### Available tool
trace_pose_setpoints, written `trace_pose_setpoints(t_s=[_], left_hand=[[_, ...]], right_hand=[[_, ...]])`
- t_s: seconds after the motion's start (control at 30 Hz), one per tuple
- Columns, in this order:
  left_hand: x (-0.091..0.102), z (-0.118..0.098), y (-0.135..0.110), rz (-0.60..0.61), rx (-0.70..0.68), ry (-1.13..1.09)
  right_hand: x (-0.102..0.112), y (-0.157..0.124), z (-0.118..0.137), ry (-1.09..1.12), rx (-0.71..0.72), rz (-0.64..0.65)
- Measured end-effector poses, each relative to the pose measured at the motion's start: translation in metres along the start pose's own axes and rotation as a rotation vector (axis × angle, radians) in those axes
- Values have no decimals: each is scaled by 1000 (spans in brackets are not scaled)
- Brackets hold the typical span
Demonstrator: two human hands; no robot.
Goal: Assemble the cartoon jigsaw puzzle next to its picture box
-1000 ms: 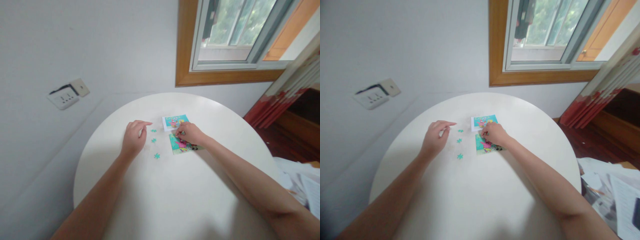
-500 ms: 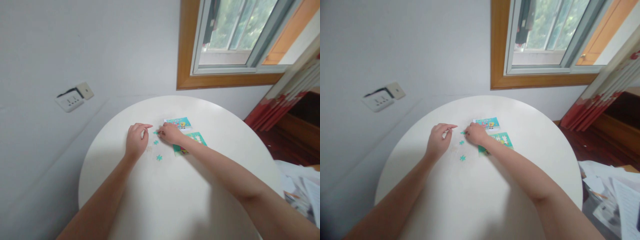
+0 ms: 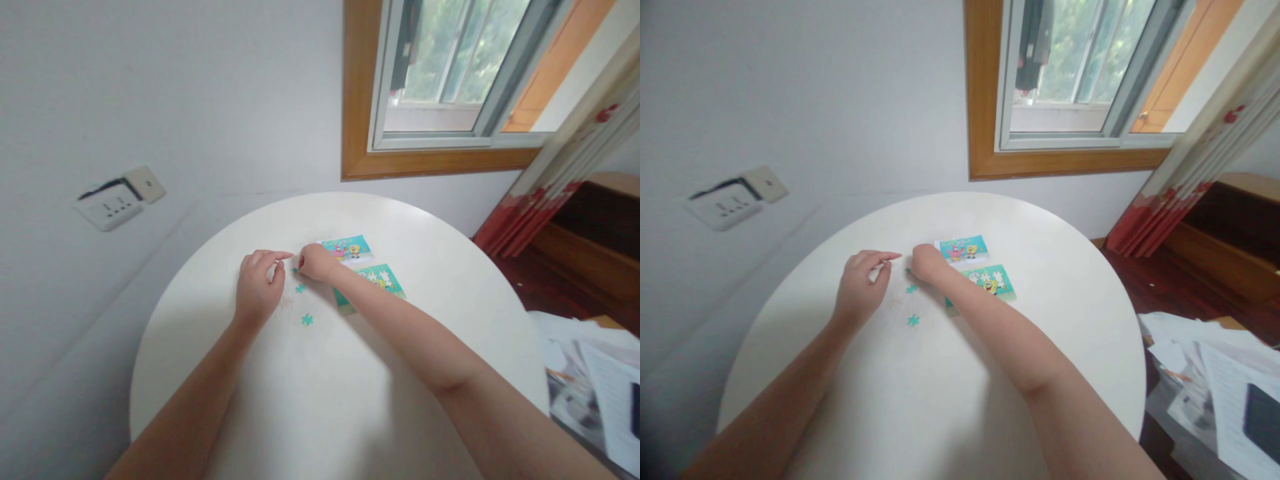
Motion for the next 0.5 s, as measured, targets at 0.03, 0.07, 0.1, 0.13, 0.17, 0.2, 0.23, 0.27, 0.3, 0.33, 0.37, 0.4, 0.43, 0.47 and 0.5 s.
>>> trace_pose_setpoints(t_s=[0.03,0.07,0.1,0.13,0.17,0.2,0.23,0.27,0.3,0.33,0.37,0.4,0.43,0.47,0.5], left_hand=[[0,0,0,0,-1,3],[0,0,0,1,-3,4],[-1,-1,0,3,-6,5],[-1,-1,0,5,-8,6],[-2,-2,0,7,-12,8],[-2,-2,0,12,-19,8],[-3,-3,0,17,-26,5],[-3,-4,0,22,-33,-2],[-4,-5,0,27,-42,-12],[-4,-6,0,36,-53,-24],[-5,-8,0,53,-68,-39],[-6,-11,0,78,-89,-54],[-8,-15,0,111,-115,-70],[-10,-19,0,149,-148,-87],[-13,-24,-1,191,-183,-105]], right_hand=[[1,0,1,7,-1,-7],[1,-1,2,11,-5,-18],[2,-2,2,15,-7,-31],[3,-3,3,23,-3,-43],[3,-4,4,32,3,-55],[4,-5,3,42,11,-67],[6,-7,2,54,21,-79],[9,-9,0,65,32,-90],[12,-12,-4,72,43,-99],[15,-16,-10,84,50,-105],[19,-22,-18,102,55,-106],[23,-29,-28,121,53,-103],[27,-38,-41,193,41,-99],[31,-50,-56,268,26,-92],[35,-63,-71,345,12,-103]])
Point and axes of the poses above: each hand's wrist, its own y-axis towards the middle knuckle, its own x-axis out of the back of the hand, z = x × y, the point moved 6 cm from there along y, towards the middle knuckle, and after that the axes turned 8 degrees about z, right-handed, at the moved point
